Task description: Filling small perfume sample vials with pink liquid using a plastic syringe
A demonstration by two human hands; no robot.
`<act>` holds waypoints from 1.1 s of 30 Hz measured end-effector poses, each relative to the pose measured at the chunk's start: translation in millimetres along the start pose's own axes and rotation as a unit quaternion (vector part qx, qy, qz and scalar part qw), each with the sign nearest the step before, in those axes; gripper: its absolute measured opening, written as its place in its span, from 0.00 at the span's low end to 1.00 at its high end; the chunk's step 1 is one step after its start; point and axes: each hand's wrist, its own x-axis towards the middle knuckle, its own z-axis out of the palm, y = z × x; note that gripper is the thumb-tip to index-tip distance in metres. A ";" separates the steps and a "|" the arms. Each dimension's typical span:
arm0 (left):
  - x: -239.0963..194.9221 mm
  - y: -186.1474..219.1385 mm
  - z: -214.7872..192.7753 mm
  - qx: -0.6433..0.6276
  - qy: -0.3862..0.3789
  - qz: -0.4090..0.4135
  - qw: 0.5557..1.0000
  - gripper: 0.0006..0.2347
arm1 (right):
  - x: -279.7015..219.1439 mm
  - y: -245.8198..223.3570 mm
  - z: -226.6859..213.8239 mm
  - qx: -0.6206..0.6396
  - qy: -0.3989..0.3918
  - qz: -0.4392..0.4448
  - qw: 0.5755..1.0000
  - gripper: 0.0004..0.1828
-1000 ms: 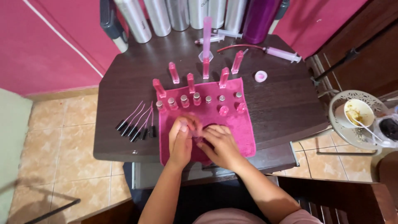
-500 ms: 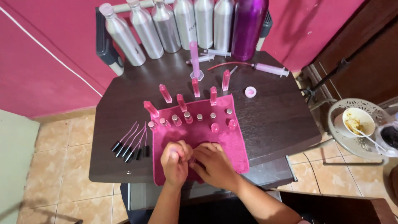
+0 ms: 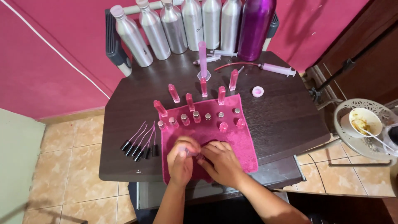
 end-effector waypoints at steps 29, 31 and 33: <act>7.4 -13.2 15.4 0.137 0.021 0.111 0.984 0.16 | -5.2 7.6 13.6 -0.059 0.024 -0.045 0.997 0.08; 7.3 -15.6 14.8 0.142 0.011 0.120 0.983 0.16 | -4.8 5.0 11.4 -0.055 0.025 -0.045 0.997 0.08; 6.0 -19.6 14.0 0.148 0.001 0.128 0.981 0.16 | -4.8 5.1 10.4 -0.051 0.026 -0.044 0.997 0.08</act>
